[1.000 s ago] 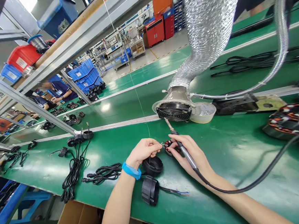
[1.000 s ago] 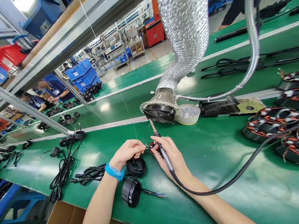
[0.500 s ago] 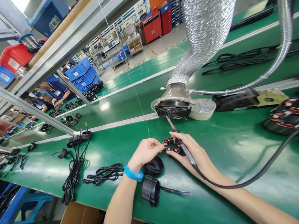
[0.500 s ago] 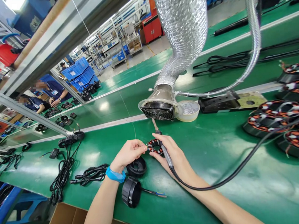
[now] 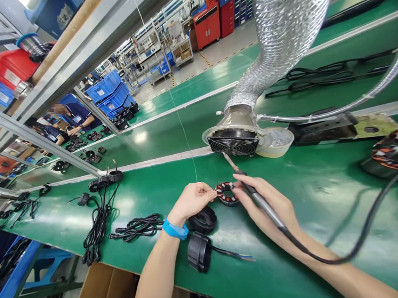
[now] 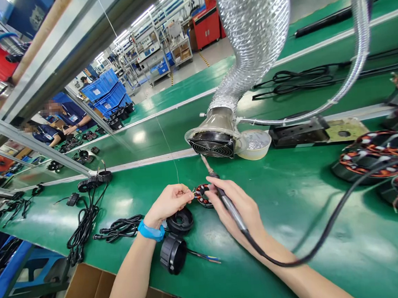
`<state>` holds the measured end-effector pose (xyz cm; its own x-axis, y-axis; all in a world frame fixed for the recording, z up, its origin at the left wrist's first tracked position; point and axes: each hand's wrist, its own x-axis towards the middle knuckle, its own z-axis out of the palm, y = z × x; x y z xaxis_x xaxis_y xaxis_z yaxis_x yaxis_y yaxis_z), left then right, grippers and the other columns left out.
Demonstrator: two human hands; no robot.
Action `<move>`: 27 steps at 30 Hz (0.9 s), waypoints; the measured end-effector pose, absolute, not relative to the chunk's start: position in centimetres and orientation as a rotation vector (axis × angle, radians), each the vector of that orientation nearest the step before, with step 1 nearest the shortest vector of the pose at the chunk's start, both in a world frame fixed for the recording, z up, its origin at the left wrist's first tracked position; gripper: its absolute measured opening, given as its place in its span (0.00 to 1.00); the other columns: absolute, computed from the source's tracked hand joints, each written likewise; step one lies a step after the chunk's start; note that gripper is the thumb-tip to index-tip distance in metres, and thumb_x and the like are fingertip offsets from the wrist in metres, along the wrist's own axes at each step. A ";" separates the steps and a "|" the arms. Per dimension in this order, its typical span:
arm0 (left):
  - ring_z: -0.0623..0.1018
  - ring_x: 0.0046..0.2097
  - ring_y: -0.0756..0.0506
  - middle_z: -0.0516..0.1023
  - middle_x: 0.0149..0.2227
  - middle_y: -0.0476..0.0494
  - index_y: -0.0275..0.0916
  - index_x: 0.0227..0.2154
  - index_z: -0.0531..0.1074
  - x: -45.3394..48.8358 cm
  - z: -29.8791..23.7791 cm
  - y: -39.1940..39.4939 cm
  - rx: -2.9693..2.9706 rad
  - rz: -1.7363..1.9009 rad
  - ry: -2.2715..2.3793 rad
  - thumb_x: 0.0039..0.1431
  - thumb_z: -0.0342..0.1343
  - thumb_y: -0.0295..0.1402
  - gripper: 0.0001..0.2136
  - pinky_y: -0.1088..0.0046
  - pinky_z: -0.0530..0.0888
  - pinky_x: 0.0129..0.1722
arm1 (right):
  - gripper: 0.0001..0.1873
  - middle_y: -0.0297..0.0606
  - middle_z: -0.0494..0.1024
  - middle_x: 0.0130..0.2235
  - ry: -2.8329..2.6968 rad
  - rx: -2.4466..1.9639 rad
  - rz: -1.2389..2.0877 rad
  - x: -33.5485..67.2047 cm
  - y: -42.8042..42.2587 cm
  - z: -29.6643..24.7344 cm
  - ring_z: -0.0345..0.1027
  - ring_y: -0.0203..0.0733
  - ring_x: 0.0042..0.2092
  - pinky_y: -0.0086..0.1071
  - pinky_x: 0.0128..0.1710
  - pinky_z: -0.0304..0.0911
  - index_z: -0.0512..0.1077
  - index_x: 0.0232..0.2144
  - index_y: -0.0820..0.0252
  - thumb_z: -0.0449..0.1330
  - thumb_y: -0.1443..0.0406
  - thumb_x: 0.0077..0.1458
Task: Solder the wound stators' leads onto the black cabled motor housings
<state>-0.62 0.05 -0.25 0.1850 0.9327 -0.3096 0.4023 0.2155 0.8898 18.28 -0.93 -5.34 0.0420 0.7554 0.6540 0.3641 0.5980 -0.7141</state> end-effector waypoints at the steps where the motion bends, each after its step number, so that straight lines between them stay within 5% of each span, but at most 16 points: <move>1: 0.60 0.23 0.54 0.64 0.21 0.54 0.35 0.26 0.68 -0.6 -0.3 0.1 1.372 0.611 1.413 0.52 0.61 0.48 0.18 0.76 0.56 0.25 | 0.10 0.36 0.80 0.37 -1.526 -0.974 0.355 18.6 -1.2 -5.0 0.77 0.41 0.37 0.34 0.42 0.72 0.74 0.47 0.54 0.60 0.64 0.64; 7: 0.62 0.24 0.55 0.71 0.26 0.50 0.34 0.27 0.69 -0.9 -0.6 0.2 1.372 0.603 1.389 0.54 0.59 0.42 0.14 0.76 0.57 0.26 | 0.10 0.30 0.78 0.25 -1.520 -0.854 0.234 19.9 -2.6 -4.5 0.74 0.36 0.27 0.29 0.31 0.70 0.76 0.33 0.54 0.55 0.69 0.64; 13: 0.62 0.24 0.55 0.71 0.26 0.50 0.34 0.28 0.70 -0.9 -0.5 0.2 1.363 0.605 1.383 0.56 0.58 0.39 0.11 0.76 0.57 0.26 | 0.10 0.27 0.71 0.19 -1.595 -0.804 0.219 19.4 -2.8 -4.5 0.73 0.35 0.25 0.28 0.29 0.68 0.75 0.33 0.54 0.56 0.71 0.62; 27: 0.61 0.24 0.54 0.67 0.22 0.52 0.35 0.25 0.70 -0.8 -0.6 0.1 1.380 0.618 1.403 0.55 0.59 0.42 0.14 0.76 0.57 0.26 | 0.12 0.28 0.70 0.17 -1.338 -1.034 0.531 19.1 -3.1 -5.4 0.64 0.35 0.18 0.30 0.21 0.61 0.78 0.32 0.55 0.56 0.63 0.64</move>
<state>-0.80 0.08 -0.55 0.1865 0.9340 -0.3046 0.4059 0.2091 0.8897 19.08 -3.10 -5.37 0.2078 0.8222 0.5300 0.2350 0.4840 -0.8430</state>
